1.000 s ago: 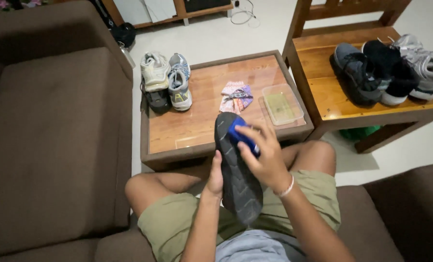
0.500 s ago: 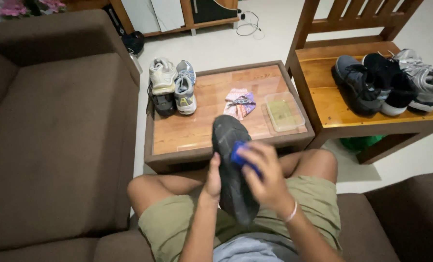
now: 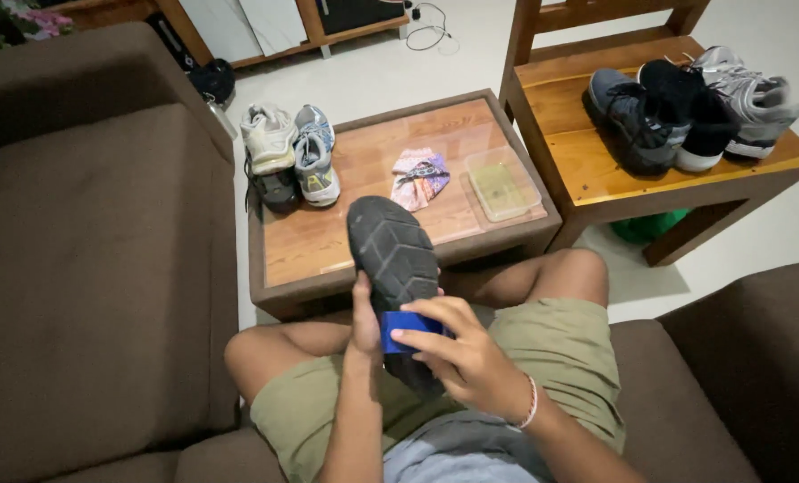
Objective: Cleaning a black leather shoe using a brush and cleaning solution while sitting on a sofa.
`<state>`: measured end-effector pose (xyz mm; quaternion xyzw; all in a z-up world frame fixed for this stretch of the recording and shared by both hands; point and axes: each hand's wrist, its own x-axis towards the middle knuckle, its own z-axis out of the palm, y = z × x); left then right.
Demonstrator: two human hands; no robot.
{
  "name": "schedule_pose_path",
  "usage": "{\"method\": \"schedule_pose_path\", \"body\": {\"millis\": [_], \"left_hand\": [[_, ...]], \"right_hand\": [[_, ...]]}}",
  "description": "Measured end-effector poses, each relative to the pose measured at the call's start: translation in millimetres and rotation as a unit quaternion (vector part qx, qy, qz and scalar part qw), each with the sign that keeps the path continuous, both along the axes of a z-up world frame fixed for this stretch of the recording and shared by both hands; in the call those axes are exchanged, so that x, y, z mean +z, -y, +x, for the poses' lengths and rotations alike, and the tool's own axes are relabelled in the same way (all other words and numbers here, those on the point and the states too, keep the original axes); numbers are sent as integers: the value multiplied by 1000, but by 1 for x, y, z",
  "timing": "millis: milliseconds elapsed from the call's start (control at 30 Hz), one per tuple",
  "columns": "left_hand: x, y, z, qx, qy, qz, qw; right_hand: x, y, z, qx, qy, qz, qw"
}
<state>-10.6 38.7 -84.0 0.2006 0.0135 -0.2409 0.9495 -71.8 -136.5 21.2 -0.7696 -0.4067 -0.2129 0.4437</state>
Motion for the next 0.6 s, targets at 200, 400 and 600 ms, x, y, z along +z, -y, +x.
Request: {"method": "schedule_pose_path", "body": {"millis": [200, 400, 600], "left_hand": [[25, 23, -8, 36, 11, -1, 999], [12, -19, 9, 101, 75, 63, 990], [38, 9, -2, 103, 26, 102, 989]], "right_hand": [[9, 4, 24, -103, 12, 27, 994], [0, 4, -18, 47, -20, 4, 999], [2, -3, 3, -25, 35, 44, 998]]}}
